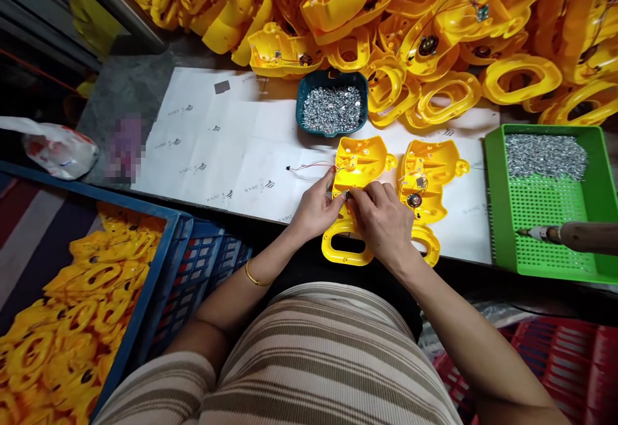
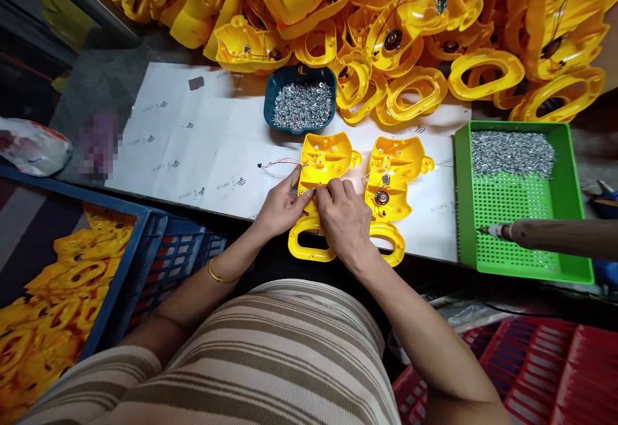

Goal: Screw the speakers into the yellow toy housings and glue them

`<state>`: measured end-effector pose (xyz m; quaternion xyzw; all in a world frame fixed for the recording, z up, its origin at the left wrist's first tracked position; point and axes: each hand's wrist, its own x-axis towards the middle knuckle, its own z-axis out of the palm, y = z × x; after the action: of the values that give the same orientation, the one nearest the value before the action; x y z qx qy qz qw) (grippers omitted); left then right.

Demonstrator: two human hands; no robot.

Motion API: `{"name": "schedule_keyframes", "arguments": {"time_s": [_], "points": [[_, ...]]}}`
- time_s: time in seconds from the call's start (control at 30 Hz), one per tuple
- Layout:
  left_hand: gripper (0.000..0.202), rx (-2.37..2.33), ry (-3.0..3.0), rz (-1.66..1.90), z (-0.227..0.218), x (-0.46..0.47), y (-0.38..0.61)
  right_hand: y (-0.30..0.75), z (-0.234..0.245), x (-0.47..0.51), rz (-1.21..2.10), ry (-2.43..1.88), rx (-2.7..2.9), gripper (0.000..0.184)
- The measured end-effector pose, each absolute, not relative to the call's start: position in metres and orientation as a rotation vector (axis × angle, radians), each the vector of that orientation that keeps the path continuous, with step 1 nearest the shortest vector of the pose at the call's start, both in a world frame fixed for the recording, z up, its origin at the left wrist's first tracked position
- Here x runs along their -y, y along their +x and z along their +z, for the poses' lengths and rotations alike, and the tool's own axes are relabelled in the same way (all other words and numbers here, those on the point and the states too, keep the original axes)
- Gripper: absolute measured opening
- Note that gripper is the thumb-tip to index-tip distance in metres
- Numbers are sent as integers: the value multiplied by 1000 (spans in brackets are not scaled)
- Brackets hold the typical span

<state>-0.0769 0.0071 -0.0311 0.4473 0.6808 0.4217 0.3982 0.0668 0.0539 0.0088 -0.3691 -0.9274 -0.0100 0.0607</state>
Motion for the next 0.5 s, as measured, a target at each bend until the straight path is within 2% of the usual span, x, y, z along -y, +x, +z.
{"name": "schedule_keyframes", "arguments": {"time_s": [0.5], "points": [[58, -1828, 1329, 1065, -33, -3, -76, 68, 1, -50, -22, -1095, 2694, 23]]}}
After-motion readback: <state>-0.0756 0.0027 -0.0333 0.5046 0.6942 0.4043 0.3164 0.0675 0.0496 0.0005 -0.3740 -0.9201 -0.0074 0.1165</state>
